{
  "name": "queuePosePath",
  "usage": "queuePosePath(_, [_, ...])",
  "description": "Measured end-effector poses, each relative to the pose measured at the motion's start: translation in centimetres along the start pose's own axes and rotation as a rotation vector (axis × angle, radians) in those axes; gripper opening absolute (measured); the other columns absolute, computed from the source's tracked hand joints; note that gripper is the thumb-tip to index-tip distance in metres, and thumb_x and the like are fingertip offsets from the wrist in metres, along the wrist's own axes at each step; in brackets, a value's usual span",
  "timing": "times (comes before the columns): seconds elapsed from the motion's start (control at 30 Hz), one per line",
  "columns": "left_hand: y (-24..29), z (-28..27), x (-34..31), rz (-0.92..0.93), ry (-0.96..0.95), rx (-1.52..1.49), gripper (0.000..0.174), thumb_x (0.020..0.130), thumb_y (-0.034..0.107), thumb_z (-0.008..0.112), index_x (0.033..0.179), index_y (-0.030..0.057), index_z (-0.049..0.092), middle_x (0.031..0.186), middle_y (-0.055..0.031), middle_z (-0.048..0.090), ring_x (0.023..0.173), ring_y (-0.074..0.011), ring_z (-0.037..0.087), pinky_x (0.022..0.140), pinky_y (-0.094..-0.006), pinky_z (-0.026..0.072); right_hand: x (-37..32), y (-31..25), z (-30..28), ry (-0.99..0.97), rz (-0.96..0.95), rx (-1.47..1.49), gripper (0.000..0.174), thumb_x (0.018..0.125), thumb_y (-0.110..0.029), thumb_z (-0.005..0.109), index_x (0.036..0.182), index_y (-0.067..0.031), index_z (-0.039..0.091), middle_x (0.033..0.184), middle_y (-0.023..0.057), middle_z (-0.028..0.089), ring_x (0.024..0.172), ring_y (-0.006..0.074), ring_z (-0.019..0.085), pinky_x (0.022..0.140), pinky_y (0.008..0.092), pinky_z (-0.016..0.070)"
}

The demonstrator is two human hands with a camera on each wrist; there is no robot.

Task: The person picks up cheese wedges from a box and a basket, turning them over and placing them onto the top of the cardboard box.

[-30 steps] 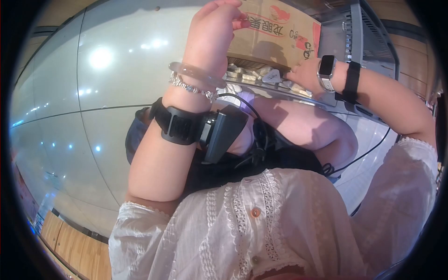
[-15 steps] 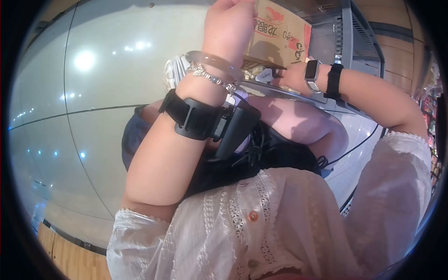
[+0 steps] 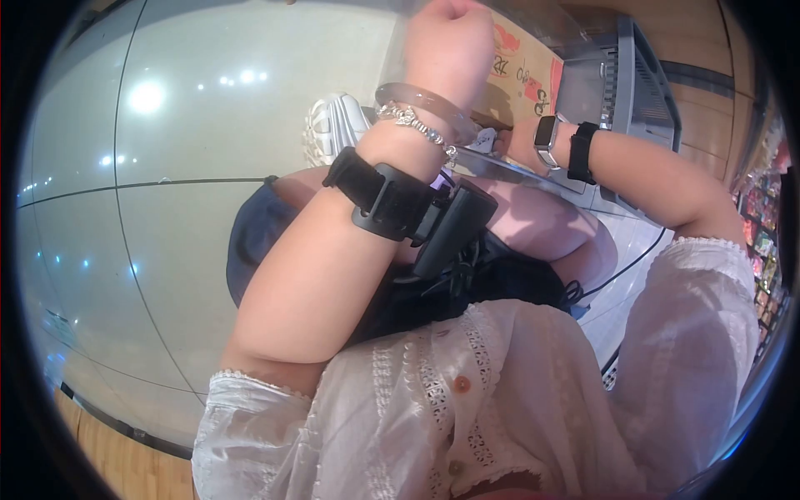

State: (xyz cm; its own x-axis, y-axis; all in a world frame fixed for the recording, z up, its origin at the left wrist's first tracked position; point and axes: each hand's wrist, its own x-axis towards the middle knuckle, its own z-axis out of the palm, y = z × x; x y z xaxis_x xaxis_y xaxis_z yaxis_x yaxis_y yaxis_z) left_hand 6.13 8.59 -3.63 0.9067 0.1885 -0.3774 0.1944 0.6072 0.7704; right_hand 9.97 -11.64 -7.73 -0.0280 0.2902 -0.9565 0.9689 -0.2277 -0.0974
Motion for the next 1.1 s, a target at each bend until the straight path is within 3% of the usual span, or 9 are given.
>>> queuePosePath(0.13, [0.2,0.1,-0.1,-0.032,0.008,-0.027,0.019,0.077,0.012,0.049,0.092,0.0002,0.053,0.08,-0.0089,0.055,0.072,-0.0162,0.053,0.07,-0.0251,0.0417,0.3,0.8,-0.2,0.01,-0.027,0.051,0.063,0.05,-0.016,0.067,0.108,-0.0025,0.047,0.095,0.0149,0.057,0.09,0.0309,0.055,0.075,0.0357,0.046])
queuePosePath(0.23, [0.0,0.1,0.0,-0.025,0.004,-0.03,0.019,0.077,0.011,0.048,0.091,0.0001,0.053,0.08,-0.0089,0.055,0.072,-0.0162,0.053,0.069,-0.025,0.0418,0.5,0.8,-0.8,-0.073,0.004,0.123,0.065,0.05,-0.008,0.071,0.111,-0.0035,0.049,0.101,0.0141,0.058,0.093,0.0291,0.057,0.073,0.0373,0.0468])
queuePosePath(0.3, [-0.1,0.0,0.1,-0.016,-0.004,-0.035,0.019,0.077,0.011,0.048,0.091,0.0001,0.053,0.08,-0.0089,0.055,0.072,-0.0162,0.053,0.069,-0.025,0.0419,0.8,0.7,-1.0,-0.16,0.069,0.179,0.07,0.039,-0.012,0.072,0.106,-0.0064,0.051,0.098,0.0148,0.058,0.093,0.0305,0.055,0.077,0.0362,0.0454])
queuePosePath(0.43, [0.2,0.3,-0.1,-0.04,0.01,-0.033,0.018,0.077,0.011,0.048,0.091,0.0002,0.053,0.08,-0.0087,0.055,0.072,-0.0163,0.053,0.069,-0.0251,0.0422,0.8,0.7,-1.2,-0.124,-0.007,0.183,0.068,0.04,-0.009,0.073,0.104,-0.008,0.053,0.095,0.0135,0.059,0.092,0.0302,0.056,0.075,0.0368,0.0459])
queuePosePath(0.63, [0.1,0.2,0.0,-0.036,0.026,-0.025,0.017,0.077,0.011,0.049,0.09,0.0004,0.053,0.079,-0.0085,0.054,0.072,-0.0161,0.052,0.069,-0.0251,0.0425,0.9,-1.5,-4.0,-0.487,0.184,0.037,0.07,0.044,-0.005,0.072,0.111,-0.0106,0.051,0.101,0.0133,0.057,0.095,0.0326,0.054,0.076,0.0386,0.0454])
queuePosePath(0.67, [0.1,0.3,-0.1,-0.023,0.033,-0.003,0.016,0.077,0.011,0.049,0.089,0.0004,0.053,0.079,-0.0084,0.054,0.072,-0.0161,0.052,0.068,-0.0251,0.0425,1.0,-1.5,-3.7,-0.486,0.184,0.035,0.07,0.044,-0.005,0.072,0.111,-0.0106,0.051,0.101,0.0133,0.057,0.095,0.0326,0.054,0.076,0.0386,0.0454])
queuePosePath(0.87, [0.4,0.3,-0.2,-0.047,0.04,0.002,0.015,0.077,0.01,0.048,0.087,0.0002,0.053,0.079,-0.0084,0.054,0.072,-0.0162,0.052,0.069,-0.0253,0.043,-0.5,0.4,0.1,0.028,-0.035,0.149,0.068,0.048,-0.004,0.069,0.113,-0.0115,0.049,0.11,0.0139,0.052,0.097,0.0318,0.053,0.078,0.0381,0.0447])
queuePosePath(0.97, [0.3,0.3,-0.2,-0.032,0.042,-0.04,0.015,0.077,0.009,0.048,0.087,0.0001,0.053,0.079,-0.0084,0.054,0.073,-0.0163,0.052,0.069,-0.0256,0.0432,-0.4,0.2,-0.2,-0.104,0.021,0.143,0.066,0.051,-0.004,0.065,0.114,-0.0116,0.048,0.115,0.0148,0.047,0.099,0.032,0.052,0.081,0.0374,0.0436])
queuePosePath(1.1, [0.6,0.4,-0.3,-0.036,0.034,-0.031,0.015,0.076,0.008,0.047,0.087,-0.0002,0.053,0.079,-0.0085,0.054,0.073,-0.0165,0.052,0.069,-0.0255,0.0433,-0.9,0.3,0.4,0.0,0.025,0.166,0.076,0.049,-0.003,0.069,0.121,-0.0106,0.043,0.111,0.0147,0.052,0.095,0.0316,0.055,0.077,0.0377,0.0462])
